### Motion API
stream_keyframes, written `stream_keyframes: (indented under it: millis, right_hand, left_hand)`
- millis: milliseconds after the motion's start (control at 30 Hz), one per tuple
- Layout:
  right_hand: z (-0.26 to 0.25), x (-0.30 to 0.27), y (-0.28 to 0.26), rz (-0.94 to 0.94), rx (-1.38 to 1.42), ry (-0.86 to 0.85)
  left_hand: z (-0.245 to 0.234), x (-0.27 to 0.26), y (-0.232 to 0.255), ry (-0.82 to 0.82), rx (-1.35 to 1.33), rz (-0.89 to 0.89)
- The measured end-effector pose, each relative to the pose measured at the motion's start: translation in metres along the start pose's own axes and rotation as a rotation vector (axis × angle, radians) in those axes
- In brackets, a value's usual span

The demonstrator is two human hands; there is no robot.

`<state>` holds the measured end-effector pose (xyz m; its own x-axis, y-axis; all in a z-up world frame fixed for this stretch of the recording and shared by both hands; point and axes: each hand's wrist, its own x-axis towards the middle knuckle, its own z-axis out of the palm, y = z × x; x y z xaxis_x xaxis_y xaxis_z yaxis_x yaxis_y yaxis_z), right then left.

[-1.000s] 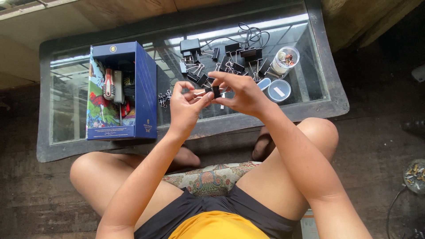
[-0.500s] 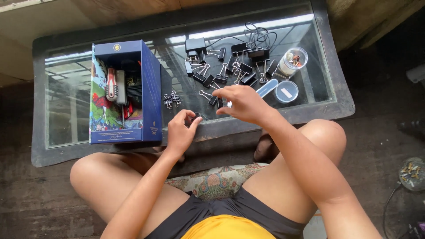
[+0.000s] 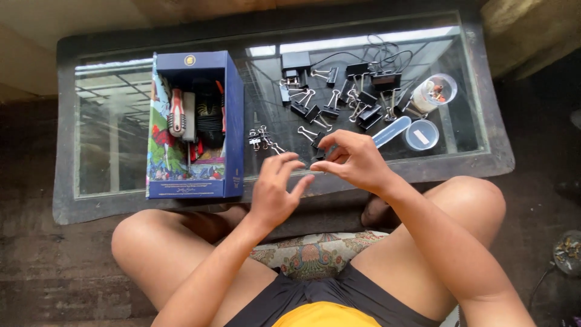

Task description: The person sits cross-legged on a cushion and assembles black binder clips by hand. They pick up clips from a pile on a glass table, manipulate the metal arms and plastic bodies, and place the assembled clips back on the table.

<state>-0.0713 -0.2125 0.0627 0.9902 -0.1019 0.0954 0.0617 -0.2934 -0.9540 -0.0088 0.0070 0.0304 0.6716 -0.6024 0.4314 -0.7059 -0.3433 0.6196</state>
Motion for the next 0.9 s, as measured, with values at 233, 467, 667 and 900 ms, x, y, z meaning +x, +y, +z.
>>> stream_keyframes:
  millis: [233, 467, 667, 900]
  right_hand:
    - [0.017, 0.006, 0.006, 0.203, 0.255, -0.018]
    - [0.031, 0.001, 0.021, 0.140, 0.438, 0.015]
    - [0.038, -0.001, 0.023, 0.135, 0.486, -0.011]
    - [0.036, -0.006, 0.011, 0.169, 0.510, -0.016]
  left_hand:
    - [0.001, -0.010, 0.014, -0.007, -0.189, 0.009]
    - [0.001, -0.009, 0.014, -0.019, -0.356, -0.119]
    - [-0.007, -0.006, 0.025, 0.081, -0.395, -0.030]
    - [-0.005, -0.006, 0.024, 0.157, -0.440, -0.003]
